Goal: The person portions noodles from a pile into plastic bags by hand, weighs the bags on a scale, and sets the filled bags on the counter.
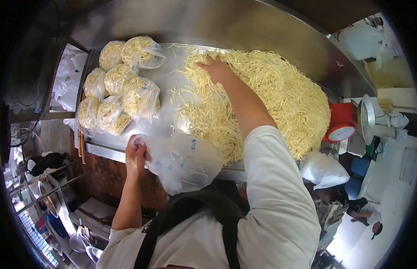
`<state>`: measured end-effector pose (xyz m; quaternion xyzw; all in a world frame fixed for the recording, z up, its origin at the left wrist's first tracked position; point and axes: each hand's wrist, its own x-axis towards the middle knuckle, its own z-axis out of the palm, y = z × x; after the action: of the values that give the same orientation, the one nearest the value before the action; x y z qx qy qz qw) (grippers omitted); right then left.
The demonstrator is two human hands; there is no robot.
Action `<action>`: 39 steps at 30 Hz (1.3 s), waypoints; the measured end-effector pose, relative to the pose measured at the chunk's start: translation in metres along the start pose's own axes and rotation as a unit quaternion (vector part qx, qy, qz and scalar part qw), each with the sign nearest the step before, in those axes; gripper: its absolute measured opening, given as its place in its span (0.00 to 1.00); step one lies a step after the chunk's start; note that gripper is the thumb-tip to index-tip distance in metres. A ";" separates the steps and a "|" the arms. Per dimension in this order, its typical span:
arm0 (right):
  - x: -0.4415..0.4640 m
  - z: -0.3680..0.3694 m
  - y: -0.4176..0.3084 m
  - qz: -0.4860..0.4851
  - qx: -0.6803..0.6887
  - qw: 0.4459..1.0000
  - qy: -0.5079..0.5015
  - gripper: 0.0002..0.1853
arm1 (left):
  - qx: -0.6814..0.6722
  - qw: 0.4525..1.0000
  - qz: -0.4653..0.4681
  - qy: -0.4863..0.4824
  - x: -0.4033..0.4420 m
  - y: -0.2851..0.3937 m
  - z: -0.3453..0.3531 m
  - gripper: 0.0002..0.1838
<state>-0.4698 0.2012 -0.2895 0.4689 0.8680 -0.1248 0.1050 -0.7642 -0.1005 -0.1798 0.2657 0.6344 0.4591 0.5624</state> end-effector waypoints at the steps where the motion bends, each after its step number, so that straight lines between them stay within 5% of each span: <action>1: 0.008 0.002 -0.001 0.000 -0.004 1.000 -0.005 0.42 | -0.020 1.000 -0.011 -0.018 -0.002 -0.008 -0.003 0.10; 2: 0.007 0.007 -0.004 0.003 -0.005 1.000 -0.012 0.40 | -0.032 0.994 -0.100 0.019 -0.009 0.005 0.007 0.11; 5: -0.030 0.020 -0.014 -0.018 0.081 0.996 -0.026 0.35 | -0.165 0.975 -0.147 -0.019 -0.011 0.008 0.014 0.13; 7: -0.068 0.042 -0.016 0.004 0.100 0.995 -0.001 0.34 | -0.213 0.969 -0.120 -0.023 -0.001 0.010 0.008 0.13; 8: -0.090 0.040 -0.016 0.059 0.213 0.975 0.012 0.35 | -0.238 0.965 -0.107 -0.025 0.005 0.012 0.005 0.13; 10: -0.130 0.033 -0.010 0.163 0.429 0.888 0.037 0.35 | -0.197 0.976 -0.094 0.000 0.014 0.033 0.000 0.13; 14: -0.171 0.004 0.013 0.136 0.583 0.726 0.338 0.28 | -0.175 0.984 -0.007 0.043 0.045 0.060 0.021 0.12; 15: -0.180 -0.023 0.016 0.101 0.597 0.674 0.424 0.28 | -0.127 0.992 0.009 0.002 0.054 0.068 0.025 0.11; 17: -0.214 -0.120 0.009 0.061 0.512 0.717 0.470 0.22 | -0.031 0.995 0.050 -0.083 0.077 0.090 0.032 0.10; 19: -0.237 -0.191 0.024 -0.030 0.413 0.713 0.566 0.21 | 0.102 0.977 0.181 -0.051 0.113 0.098 0.053 0.08; 23: -0.283 -0.330 0.028 -0.037 0.564 0.572 0.595 0.20 | 0.324 0.858 0.398 -0.006 0.175 0.133 0.091 0.11; 25: -0.311 -0.407 0.001 -0.035 0.621 0.492 0.608 0.20 | 0.380 0.824 0.419 0.041 0.198 0.161 0.114 0.14; 27: -0.329 -0.431 0.005 -0.075 0.629 0.472 0.613 0.21 | 0.413 0.796 0.434 0.084 0.210 0.185 0.135 0.17; 31: -0.349 -0.416 0.013 -0.137 0.636 0.473 0.594 0.23 | 0.388 0.780 0.471 0.137 0.223 0.219 0.191 0.20; 36: -0.333 -0.312 -0.012 -0.146 0.688 0.525 0.479 0.26 | 0.261 0.780 0.562 0.081 0.161 0.240 0.260 0.20; 37: -0.324 -0.283 -0.020 -0.137 0.682 0.568 0.440 0.27 | 0.242 0.799 0.547 0.061 0.139 0.243 0.269 0.19; 38: -0.307 -0.250 -0.007 -0.215 0.467 0.734 0.444 0.30 | 0.223 0.817 0.531 0.040 0.119 0.242 0.274 0.17; 39: -0.300 -0.240 -0.029 -0.213 0.462 0.759 0.407 0.36 | 0.182 0.827 0.531 -0.007 0.104 0.238 0.275 0.16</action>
<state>-0.3479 0.0248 0.0309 0.2706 0.7433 -0.3269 -0.5172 -0.5668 0.1700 -0.0044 0.6626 0.4634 0.5611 0.1773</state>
